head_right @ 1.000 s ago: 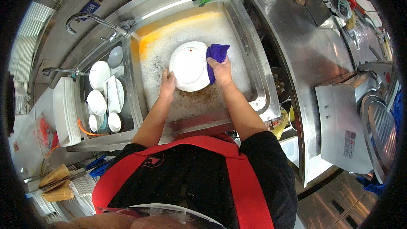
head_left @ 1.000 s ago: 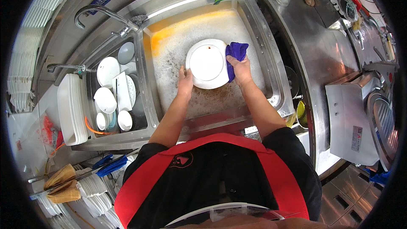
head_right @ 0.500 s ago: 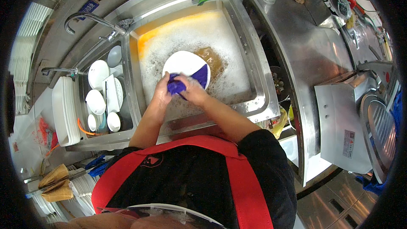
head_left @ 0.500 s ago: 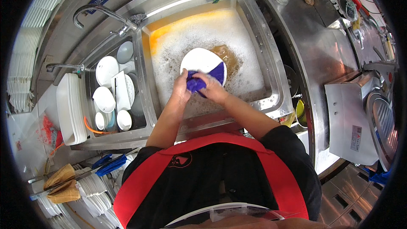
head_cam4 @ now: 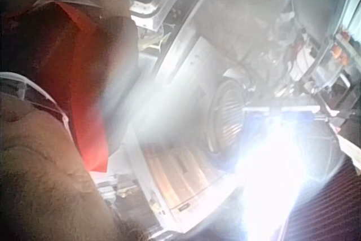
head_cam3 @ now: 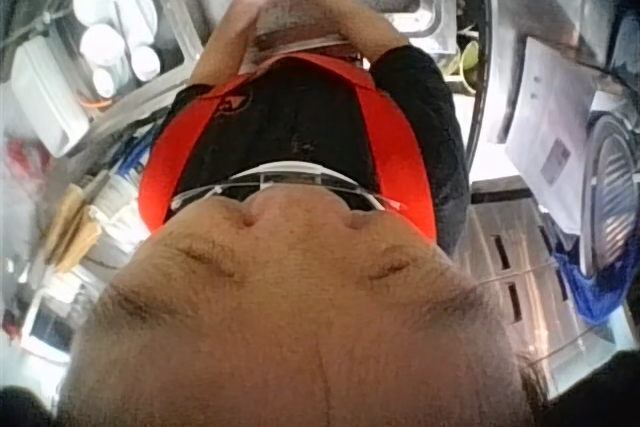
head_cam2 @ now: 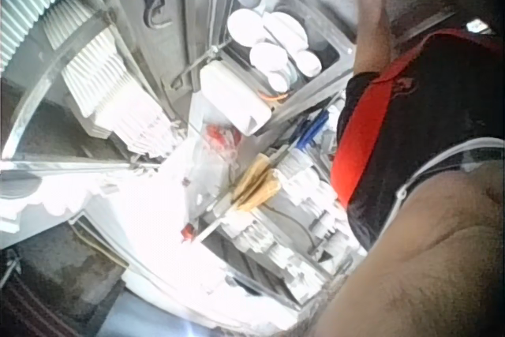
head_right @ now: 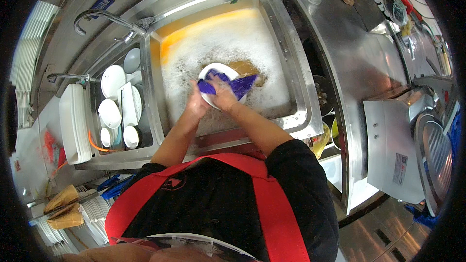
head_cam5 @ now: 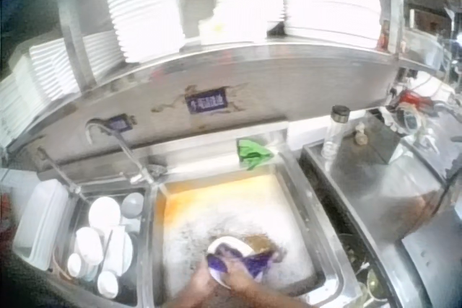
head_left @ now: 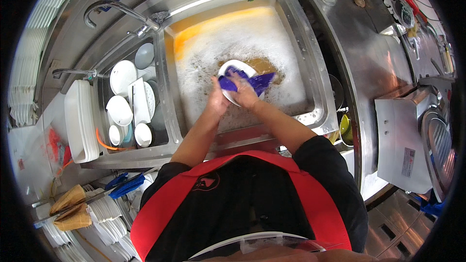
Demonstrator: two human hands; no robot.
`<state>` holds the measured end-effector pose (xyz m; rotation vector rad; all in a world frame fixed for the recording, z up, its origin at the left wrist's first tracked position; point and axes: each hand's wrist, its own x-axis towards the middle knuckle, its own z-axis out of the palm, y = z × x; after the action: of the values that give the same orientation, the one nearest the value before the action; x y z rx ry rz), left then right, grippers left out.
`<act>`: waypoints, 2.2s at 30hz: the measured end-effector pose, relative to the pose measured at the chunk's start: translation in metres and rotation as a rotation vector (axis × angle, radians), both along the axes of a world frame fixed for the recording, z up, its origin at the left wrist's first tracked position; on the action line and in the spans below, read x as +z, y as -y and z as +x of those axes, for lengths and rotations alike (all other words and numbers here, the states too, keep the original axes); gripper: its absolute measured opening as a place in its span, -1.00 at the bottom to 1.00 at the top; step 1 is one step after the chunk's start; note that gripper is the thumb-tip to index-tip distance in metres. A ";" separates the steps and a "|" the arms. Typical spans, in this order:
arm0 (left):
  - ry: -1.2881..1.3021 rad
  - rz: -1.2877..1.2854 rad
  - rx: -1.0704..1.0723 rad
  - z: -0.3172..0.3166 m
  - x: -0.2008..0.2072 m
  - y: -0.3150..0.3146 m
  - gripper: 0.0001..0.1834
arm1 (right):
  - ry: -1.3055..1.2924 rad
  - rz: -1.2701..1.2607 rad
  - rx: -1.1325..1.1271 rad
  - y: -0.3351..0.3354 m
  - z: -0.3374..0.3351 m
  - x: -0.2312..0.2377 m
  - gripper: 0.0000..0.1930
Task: The person washes chopsticks, plates, bowls, and a ladle in a soapy sink using a purple sponge. They scrub each item and place it into the adjacent sink basin.
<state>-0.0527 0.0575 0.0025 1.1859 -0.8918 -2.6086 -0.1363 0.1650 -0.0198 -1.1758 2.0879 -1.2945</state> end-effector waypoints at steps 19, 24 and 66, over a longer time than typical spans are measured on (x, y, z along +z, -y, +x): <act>0.661 -0.990 -0.509 -0.010 -0.131 0.022 -0.54 | 0.097 -0.135 -0.648 -0.237 -0.029 0.054 -0.52; 0.327 -0.424 -0.350 -0.007 -0.098 0.025 -0.56 | -0.077 -0.102 -0.661 -0.244 -0.016 0.051 -0.51; -0.252 0.161 1.068 0.194 0.027 0.163 -0.27 | -0.230 -0.003 -0.610 -0.240 -0.013 0.047 -0.40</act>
<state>0.1412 -0.1053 0.0295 0.9340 0.0545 -1.8613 -0.1490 0.4051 0.0277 -0.7309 2.7502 -1.4593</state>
